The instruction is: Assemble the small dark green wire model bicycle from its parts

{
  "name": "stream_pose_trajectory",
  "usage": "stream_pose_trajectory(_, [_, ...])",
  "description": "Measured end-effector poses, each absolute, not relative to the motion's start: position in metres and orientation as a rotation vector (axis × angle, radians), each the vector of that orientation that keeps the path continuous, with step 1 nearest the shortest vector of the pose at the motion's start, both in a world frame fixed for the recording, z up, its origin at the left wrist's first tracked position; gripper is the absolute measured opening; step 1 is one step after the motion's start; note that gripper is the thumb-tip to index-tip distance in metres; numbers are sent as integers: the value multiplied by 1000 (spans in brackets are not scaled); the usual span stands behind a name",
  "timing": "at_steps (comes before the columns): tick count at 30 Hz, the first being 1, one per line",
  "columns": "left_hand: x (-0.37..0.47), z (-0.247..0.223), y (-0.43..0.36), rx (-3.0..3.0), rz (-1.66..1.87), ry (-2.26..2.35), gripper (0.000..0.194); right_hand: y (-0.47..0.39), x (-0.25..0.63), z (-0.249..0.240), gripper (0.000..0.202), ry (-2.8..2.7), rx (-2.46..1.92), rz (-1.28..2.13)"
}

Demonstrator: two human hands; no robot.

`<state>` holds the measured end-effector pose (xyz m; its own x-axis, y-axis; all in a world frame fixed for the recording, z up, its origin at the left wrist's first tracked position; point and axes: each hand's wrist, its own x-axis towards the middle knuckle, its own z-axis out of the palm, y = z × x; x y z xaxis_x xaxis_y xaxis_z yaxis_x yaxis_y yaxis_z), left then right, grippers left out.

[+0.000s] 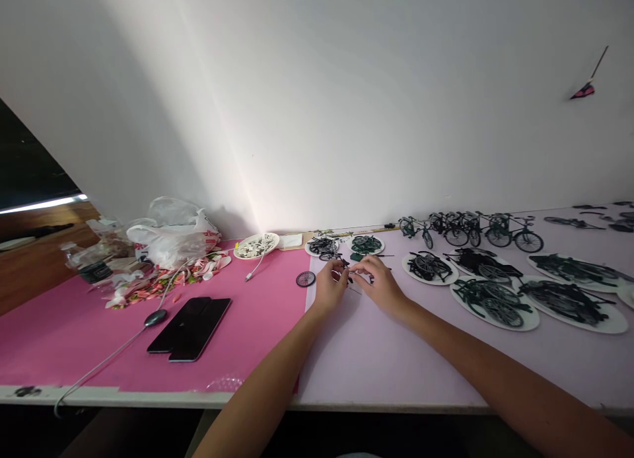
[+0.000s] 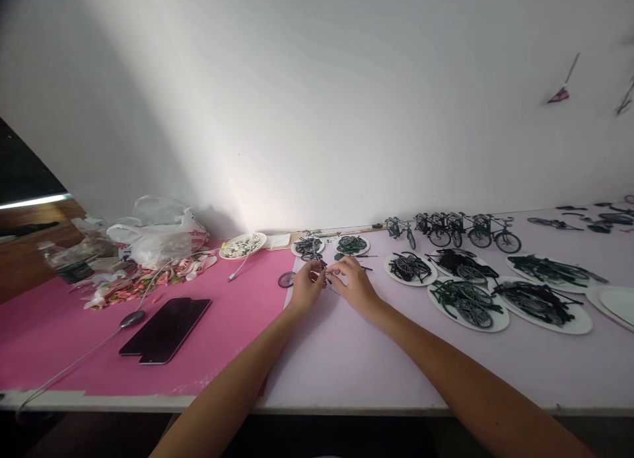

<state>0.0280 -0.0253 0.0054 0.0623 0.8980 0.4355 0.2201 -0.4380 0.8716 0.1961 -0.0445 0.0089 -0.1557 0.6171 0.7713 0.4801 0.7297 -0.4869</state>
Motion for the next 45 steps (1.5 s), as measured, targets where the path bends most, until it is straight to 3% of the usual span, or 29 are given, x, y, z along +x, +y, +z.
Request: stream_pose_trajectory(45, [29,4,-26,1860,1392,1150,24,-40,201,7,12,-1763,-903,19])
